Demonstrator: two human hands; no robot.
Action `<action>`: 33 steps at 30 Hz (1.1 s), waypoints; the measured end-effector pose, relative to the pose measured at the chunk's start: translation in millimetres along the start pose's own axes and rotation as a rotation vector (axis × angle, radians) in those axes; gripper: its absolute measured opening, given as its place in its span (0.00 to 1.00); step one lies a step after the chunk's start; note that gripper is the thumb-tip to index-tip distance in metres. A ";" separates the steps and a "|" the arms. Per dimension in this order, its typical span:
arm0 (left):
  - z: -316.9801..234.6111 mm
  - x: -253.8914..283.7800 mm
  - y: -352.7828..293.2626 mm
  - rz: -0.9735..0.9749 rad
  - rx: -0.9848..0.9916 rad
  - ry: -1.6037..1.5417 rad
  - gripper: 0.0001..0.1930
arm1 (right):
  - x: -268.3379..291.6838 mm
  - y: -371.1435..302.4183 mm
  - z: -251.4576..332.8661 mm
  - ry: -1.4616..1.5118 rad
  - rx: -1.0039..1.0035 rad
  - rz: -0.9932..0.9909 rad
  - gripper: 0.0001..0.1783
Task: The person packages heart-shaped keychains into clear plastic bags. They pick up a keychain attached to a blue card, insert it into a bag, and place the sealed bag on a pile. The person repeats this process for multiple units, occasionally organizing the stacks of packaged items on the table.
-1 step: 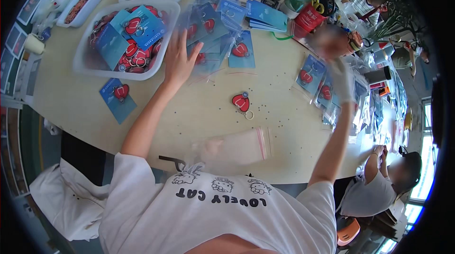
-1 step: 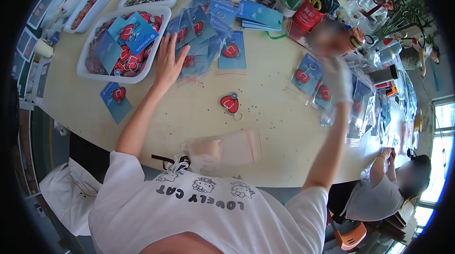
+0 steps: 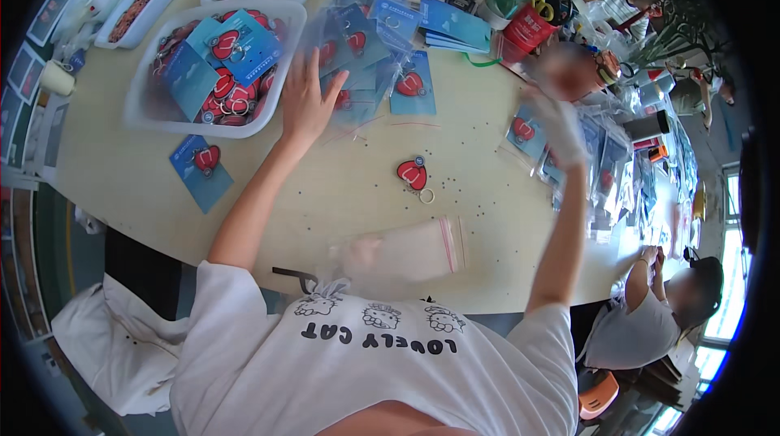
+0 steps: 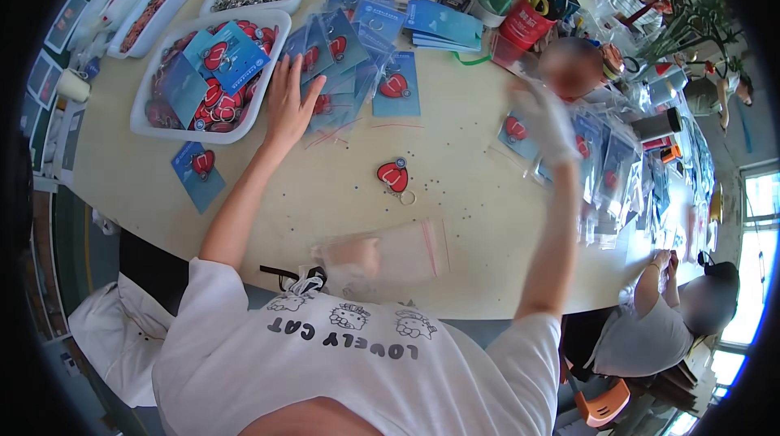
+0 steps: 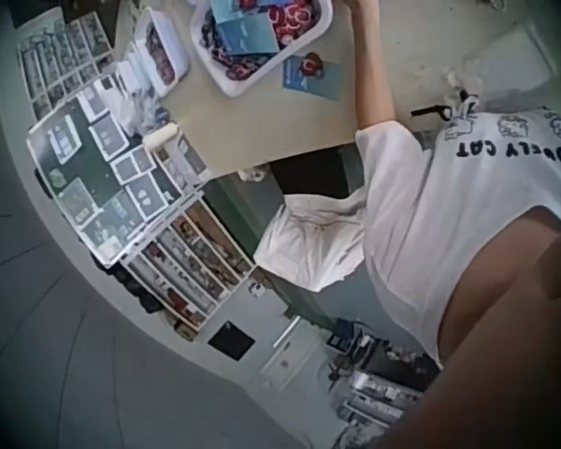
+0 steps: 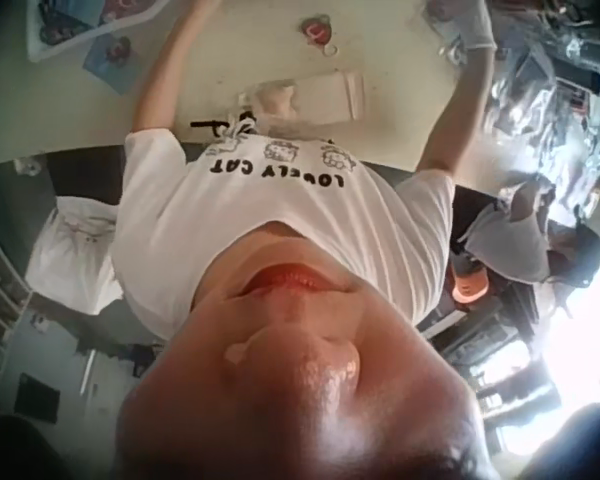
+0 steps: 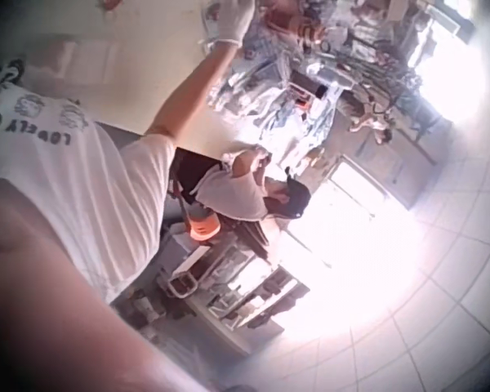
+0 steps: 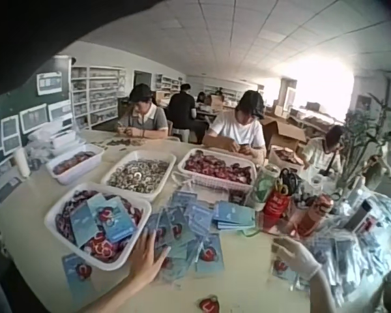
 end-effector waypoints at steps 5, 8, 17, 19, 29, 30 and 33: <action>18.1 -26.2 22.1 0.111 0.286 -0.413 0.32 | -159.1 59.2 19.5 0.484 -0.243 0.334 0.34; 18.2 -19.5 23.0 -0.116 0.115 -0.259 0.28 | -173.2 65.3 71.0 0.817 -0.420 0.350 0.30; 29.9 -34.8 34.0 0.012 0.224 -0.413 0.25 | -217.3 101.5 119.1 0.875 -0.264 0.354 0.28; 37.6 -38.5 33.4 0.019 0.340 -0.566 0.26 | -219.7 100.3 131.4 1.094 -0.266 0.400 0.28; 34.6 -38.3 42.5 0.014 0.314 -0.625 0.15 | -241.1 118.2 106.5 1.116 -0.451 0.438 0.18; 30.2 -36.2 43.0 -0.013 0.305 -0.585 0.15 | -242.1 120.2 101.4 1.108 -0.435 0.429 0.17; 27.4 -28.9 37.6 -0.142 0.243 -0.383 0.15 | -240.0 117.0 108.3 1.090 -0.376 0.417 0.15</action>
Point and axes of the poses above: each hand's wrist, its own y-axis towards the middle knuckle, its own x-axis out of the back of the hand, z = x × y, the point moved 9 cm from there along y, towards the middle knuckle, and after that the axes turned 6 degrees about -y, right-handed, at the moved point
